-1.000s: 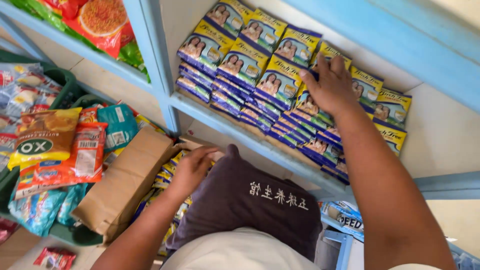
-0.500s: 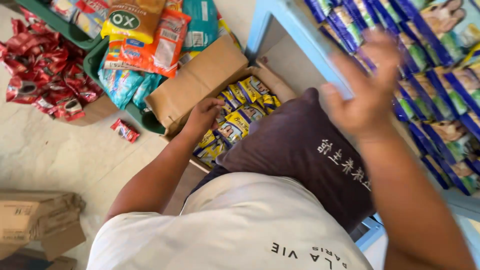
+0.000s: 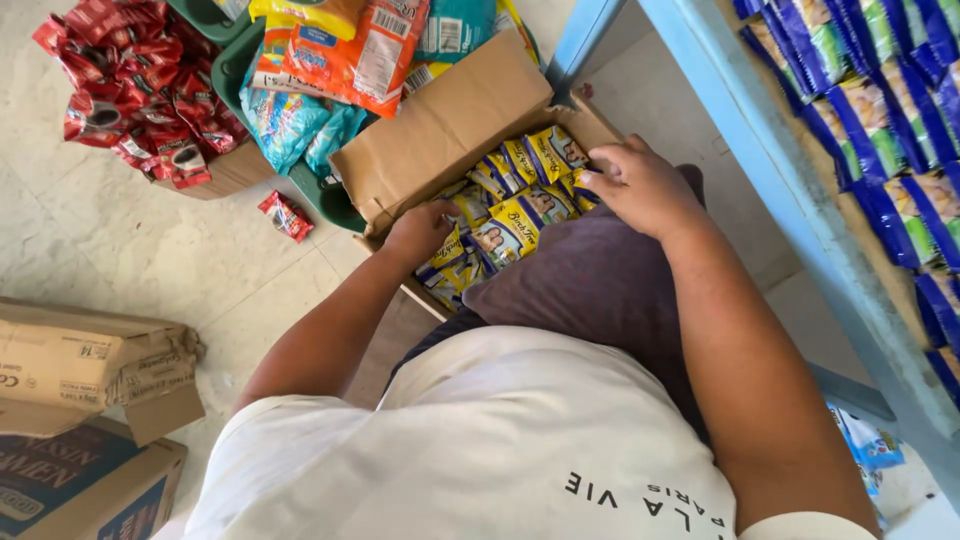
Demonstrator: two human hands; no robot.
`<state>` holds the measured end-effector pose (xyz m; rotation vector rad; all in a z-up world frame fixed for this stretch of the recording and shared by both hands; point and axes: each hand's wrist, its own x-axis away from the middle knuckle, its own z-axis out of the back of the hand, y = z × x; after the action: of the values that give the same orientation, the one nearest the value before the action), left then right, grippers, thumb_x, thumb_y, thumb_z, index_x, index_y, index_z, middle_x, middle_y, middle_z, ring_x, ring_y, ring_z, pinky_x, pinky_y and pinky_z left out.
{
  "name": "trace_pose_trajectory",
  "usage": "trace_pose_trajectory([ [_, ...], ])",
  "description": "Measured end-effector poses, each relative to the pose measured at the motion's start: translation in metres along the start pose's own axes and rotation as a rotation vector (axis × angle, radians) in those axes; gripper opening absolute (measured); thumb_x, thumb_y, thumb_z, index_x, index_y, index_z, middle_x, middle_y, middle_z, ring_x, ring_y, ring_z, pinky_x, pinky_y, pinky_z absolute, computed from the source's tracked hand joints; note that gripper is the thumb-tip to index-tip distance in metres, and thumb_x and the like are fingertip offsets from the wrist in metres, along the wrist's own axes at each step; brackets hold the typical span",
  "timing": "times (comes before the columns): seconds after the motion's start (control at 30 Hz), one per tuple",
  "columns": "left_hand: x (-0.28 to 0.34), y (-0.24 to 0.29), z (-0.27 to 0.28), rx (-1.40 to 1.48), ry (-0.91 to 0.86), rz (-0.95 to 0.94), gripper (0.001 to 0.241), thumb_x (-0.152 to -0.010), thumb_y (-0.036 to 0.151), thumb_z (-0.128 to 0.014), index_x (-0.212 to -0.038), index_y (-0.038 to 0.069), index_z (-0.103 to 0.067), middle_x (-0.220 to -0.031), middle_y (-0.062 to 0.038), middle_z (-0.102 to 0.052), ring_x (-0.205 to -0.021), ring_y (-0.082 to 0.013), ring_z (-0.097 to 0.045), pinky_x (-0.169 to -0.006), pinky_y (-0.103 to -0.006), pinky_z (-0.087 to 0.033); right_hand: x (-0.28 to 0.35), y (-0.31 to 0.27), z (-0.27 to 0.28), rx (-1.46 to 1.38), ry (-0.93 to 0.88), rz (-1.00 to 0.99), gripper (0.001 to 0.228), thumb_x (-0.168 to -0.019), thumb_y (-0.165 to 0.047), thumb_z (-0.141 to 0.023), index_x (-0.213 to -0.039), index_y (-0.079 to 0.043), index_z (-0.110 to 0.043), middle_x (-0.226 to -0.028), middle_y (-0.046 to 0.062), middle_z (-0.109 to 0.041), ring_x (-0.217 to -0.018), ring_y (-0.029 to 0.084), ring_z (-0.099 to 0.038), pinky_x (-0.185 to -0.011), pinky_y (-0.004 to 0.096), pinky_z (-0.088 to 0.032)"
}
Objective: Stocking milk powder sachets onto a shelf from a cardboard box.
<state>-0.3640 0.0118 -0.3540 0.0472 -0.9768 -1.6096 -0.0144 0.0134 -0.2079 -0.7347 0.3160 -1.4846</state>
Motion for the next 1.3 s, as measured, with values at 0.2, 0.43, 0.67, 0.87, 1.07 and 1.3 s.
trace_pose_trajectory([
  [0.2,0.005,0.022,0.003,-0.301,-0.135,-0.035,0.035,-0.098,0.020,-0.056,-0.131,0.028,-0.064,-0.135,-0.012,-0.060,-0.114,-0.0341,-0.065,-0.094,-0.0461,-0.052,0.002,-0.005,0.003,-0.042,-0.027,-0.065,0.043,-0.094,-0.037,-0.073,-0.128,-0.011,-0.068,-0.110,0.010,-0.064,-0.096,0.024,-0.069,-0.084,0.036,-0.055],
  [0.43,0.002,0.014,-0.023,-0.542,-0.284,-0.098,0.043,-0.094,0.010,-0.057,-0.135,0.024,-0.060,-0.133,-0.016,-0.061,-0.115,-0.0341,-0.066,-0.091,-0.0463,-0.056,0.005,-0.013,0.005,0.019,-0.046,-0.108,0.045,-0.093,-0.040,-0.072,-0.129,-0.013,-0.068,-0.110,0.008,-0.065,-0.097,0.024,-0.069,-0.086,0.037,-0.055],
  [0.67,0.004,0.004,-0.015,-0.498,-0.270,-0.080,0.027,-0.097,0.018,-0.056,-0.123,0.023,-0.062,-0.126,-0.012,-0.066,-0.113,-0.0329,-0.067,-0.090,-0.0469,-0.055,0.003,-0.016,0.005,0.048,-0.081,-0.136,0.046,-0.093,-0.043,-0.070,-0.131,-0.015,-0.067,-0.115,0.008,-0.064,-0.103,0.024,-0.068,-0.088,0.038,-0.054],
  [0.87,0.006,0.017,0.020,-0.356,-0.157,-0.077,0.015,-0.099,0.021,-0.055,-0.110,0.021,-0.065,-0.118,-0.009,-0.066,-0.108,-0.0338,-0.067,-0.090,-0.0481,-0.053,0.004,-0.018,0.007,0.061,-0.077,-0.158,0.047,-0.093,-0.044,-0.070,-0.131,-0.016,-0.067,-0.117,0.007,-0.063,-0.105,0.024,-0.067,-0.088,0.039,-0.053],
  [1.07,0.022,0.061,0.080,-0.068,0.068,-0.410,0.007,-0.093,0.013,-0.065,-0.100,0.012,-0.063,-0.104,-0.012,-0.064,-0.099,-0.0355,-0.066,-0.083,-0.0456,-0.052,0.004,-0.010,0.004,0.018,-0.030,-0.099,0.047,-0.092,-0.041,-0.072,-0.129,-0.013,-0.068,-0.113,0.008,-0.064,-0.099,0.025,-0.068,-0.085,0.038,-0.053],
  [1.3,0.047,0.135,0.126,0.100,0.256,-0.675,0.012,-0.095,0.008,-0.071,-0.100,0.005,-0.061,-0.099,-0.013,-0.061,-0.095,-0.0361,-0.064,-0.081,-0.0433,-0.051,0.013,-0.017,0.012,-0.039,0.026,0.089,0.060,-0.080,-0.039,-0.083,-0.130,-0.009,-0.067,-0.109,0.009,-0.064,-0.096,0.025,-0.068,-0.082,0.037,-0.055],
])
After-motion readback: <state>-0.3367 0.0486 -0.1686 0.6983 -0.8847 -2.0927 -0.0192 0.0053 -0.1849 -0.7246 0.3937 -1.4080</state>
